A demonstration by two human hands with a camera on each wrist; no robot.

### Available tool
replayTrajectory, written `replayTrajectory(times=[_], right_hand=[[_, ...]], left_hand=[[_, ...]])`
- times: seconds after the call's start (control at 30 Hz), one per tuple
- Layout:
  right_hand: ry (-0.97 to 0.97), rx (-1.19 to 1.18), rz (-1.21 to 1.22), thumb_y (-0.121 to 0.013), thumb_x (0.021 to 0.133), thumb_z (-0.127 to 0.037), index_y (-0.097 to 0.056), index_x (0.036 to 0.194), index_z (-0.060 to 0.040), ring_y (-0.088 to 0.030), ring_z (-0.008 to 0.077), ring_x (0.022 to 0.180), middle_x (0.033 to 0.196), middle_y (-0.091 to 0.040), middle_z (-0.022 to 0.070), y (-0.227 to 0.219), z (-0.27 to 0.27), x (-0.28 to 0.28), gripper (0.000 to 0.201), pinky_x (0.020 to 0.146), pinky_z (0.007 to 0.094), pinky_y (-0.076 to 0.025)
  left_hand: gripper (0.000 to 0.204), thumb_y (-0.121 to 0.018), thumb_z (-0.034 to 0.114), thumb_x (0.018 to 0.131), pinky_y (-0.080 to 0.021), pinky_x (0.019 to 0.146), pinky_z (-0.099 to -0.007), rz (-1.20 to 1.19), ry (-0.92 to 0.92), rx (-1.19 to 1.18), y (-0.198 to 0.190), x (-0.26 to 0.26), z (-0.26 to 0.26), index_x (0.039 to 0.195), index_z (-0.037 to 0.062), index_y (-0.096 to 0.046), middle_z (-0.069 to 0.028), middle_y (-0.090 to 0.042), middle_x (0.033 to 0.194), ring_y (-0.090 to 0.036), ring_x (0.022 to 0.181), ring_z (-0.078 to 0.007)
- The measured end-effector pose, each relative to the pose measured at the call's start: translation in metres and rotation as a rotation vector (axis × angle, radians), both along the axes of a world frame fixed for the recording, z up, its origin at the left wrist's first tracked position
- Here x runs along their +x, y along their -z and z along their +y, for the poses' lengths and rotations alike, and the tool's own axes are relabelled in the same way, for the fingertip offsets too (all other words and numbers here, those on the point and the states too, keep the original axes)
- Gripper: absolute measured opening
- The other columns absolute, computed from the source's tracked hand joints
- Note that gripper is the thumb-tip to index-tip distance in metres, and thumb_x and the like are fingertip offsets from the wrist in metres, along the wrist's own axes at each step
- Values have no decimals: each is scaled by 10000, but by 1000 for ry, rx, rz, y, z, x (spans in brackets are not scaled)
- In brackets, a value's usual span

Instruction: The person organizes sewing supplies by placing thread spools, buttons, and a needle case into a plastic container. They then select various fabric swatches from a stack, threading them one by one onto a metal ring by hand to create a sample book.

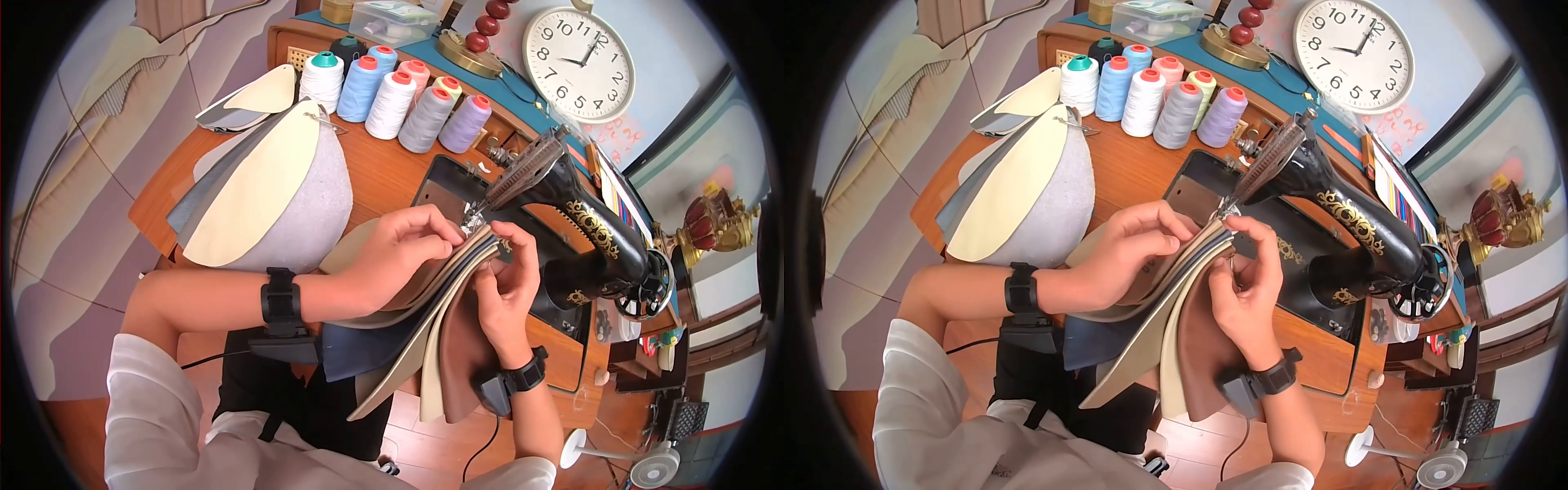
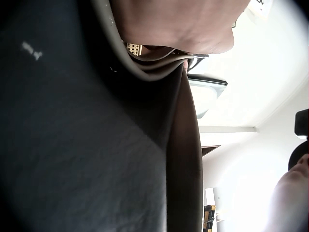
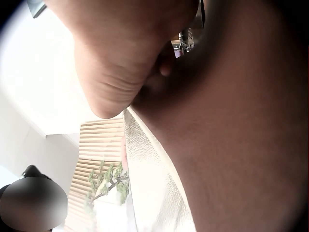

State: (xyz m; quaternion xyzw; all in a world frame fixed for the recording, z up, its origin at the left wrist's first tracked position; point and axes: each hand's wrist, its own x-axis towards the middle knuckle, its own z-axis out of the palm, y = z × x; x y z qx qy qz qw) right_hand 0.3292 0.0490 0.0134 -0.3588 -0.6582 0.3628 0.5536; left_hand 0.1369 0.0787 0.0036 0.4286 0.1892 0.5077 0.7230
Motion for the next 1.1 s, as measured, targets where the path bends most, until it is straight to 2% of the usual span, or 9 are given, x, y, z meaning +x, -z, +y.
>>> replayTrajectory(times=[0.07, 0.2, 0.27, 0.6, 0.7, 0.8, 0.87, 1.0, 1.1], right_hand=[[31, -30, -11, -460, 875, 152, -460, 1366, 15, -615, 70, 848, 1288, -513, 107, -3, 0, -2, 510, 611, 184, -443], [68, 37, -62, -461, 865, 156, -414, 1438, 6, -624, 82, 849, 1343, -481, 125, -7, 2, -3, 594, 620, 189, -461], [26, -5, -143, -450, 841, 166, -341, 1523, -15, -635, 97, 852, 1427, -443, 155, -4, 4, 5, 714, 634, 196, -482], [39, -30, -24, -428, 809, 158, -56, 1632, -119, -647, 104, 813, 1566, -342, 238, -15, -1, -4, 944, 600, 212, -507], [36, -40, 36, -423, 809, 163, -104, 1631, -107, -647, 96, 826, 1549, -379, 234, -13, -1, -5, 922, 621, 203, -504], [5, -56, -27, -435, 822, 161, -290, 1576, -46, -645, 91, 849, 1487, -469, 210, -9, 0, 1, 795, 654, 202, -505], [-35, -13, -82, -456, 844, 152, -507, 1384, 24, -645, 96, 889, 1352, -567, 160, -2, 1, 7, 558, 696, 208, -512], [31, -21, 3, -469, 871, 132, -559, 1151, 27, -649, 117, 952, 1160, -603, 106, -5, -2, 3, 313, 754, 222, -528], [-14, -41, 48, -469, 871, 131, -550, 1152, 29, -654, 128, 969, 1158, -608, 115, -4, -2, 4, 310, 791, 234, -535]], left_hand=[[289, -549, 13, 926, -458, 1018, -312, 144, 90, 74, -9, -5, -3, 1206, -11, -616, -104, -622, 1248, -593, 1164, -150], [288, -602, -1, 903, -494, 952, -290, 42, 51, 97, -12, 1, -5, 1191, -7, -628, -76, -676, 1120, -625, 1037, -116], [407, -549, 24, 931, -423, 1094, -335, 128, 119, 185, -14, -2, -4, 1335, -22, -578, -110, -604, 1335, -565, 1244, -177], [530, -518, 22, 947, -407, 1108, -309, 122, 212, 165, -17, -4, -4, 1474, -25, -482, -127, -595, 1400, -566, 1262, -162], [483, -510, 22, 951, -429, 1088, -305, 126, 207, 87, -17, -5, -4, 1429, -43, -527, -137, -615, 1370, -585, 1235, -160], [424, -502, 28, 958, -457, 1056, -307, 90, 141, 20, -11, -2, -4, 1366, -61, -577, -143, -642, 1318, -609, 1194, -160], [363, -497, 33, 964, -474, 1033, -305, 87, 125, -15, -11, -1, -4, 1290, -70, -620, -137, -662, 1263, -624, 1157, -163], [303, -503, 62, 972, -481, 1007, -310, 164, 130, 27, -11, -4, -3, 1208, -64, -645, -118, -673, 1204, -632, 1106, -155], [244, -519, 103, 977, -485, 982, -319, 62, 179, -25, -5, -3, 0, 1119, -47, -649, -103, -672, 1139, -635, 1047, -148]])
